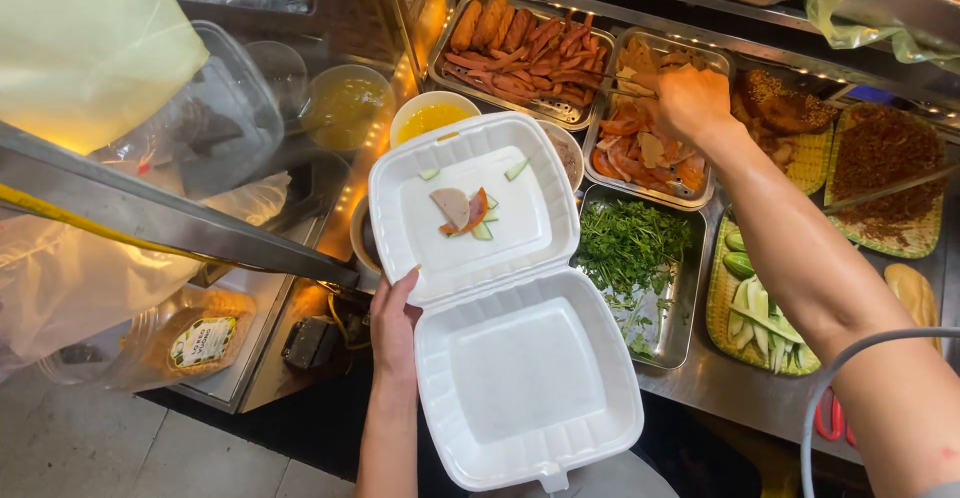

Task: Assemble a takeout meal box with meat, vegetables, and grilled bread.

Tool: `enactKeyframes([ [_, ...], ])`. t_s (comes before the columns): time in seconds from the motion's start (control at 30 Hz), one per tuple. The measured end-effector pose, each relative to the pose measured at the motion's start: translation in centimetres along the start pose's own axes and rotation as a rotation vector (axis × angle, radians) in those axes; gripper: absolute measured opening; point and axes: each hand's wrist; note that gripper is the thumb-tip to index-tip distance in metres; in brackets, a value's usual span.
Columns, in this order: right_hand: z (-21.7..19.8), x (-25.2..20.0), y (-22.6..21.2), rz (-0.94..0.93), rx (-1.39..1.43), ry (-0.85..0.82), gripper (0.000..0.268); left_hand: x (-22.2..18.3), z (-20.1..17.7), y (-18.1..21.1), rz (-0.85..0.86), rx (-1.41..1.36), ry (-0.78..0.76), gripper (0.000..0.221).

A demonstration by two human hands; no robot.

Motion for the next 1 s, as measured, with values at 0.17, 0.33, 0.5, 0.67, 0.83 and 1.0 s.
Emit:
enactKeyframes([
  [0.17,-3.2,-4.3,-0.7,0.032,0.082,-0.036,0.038,0.4,3.8,-0.8,-0.069,0.077,-0.051,0.051],
  [0.33,-7.3,-15.8,1.9,0.091,0.481,0.077,0.038,1.0,8.2,-6.5,-0.132,0.303,-0.293,0.052],
  [0.5,-9.3,-28.1,5.3,0.229,0.589,0.059,0.040,1.3,13.3,-13.7,-0.176,0.507,-0.350,0.048],
  [0.67,-6.2,-34.5,7.4,0.351,0.491,-0.139,0.040,3.7,11.6,-23.0,-0.194,0.673,-0.315,0.047],
  [0.83,-0.9,-35.9,7.4,0.073,0.500,-0.116,0.036,4.5,8.3,-23.7,0.032,0.727,-0.344,0.039],
  [1.0,-2.0,-34.9,5.1,-0.031,0.428,-0.041,0.035,1.5,10.9,-19.8,0.046,1.045,-0.147,0.049],
])
Point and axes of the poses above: each hand's wrist, its own x-axis towards the middle knuckle, its own z-axis out of the palm, y = z × x, and after that the axes turned 12 degrees about -y, right-handed
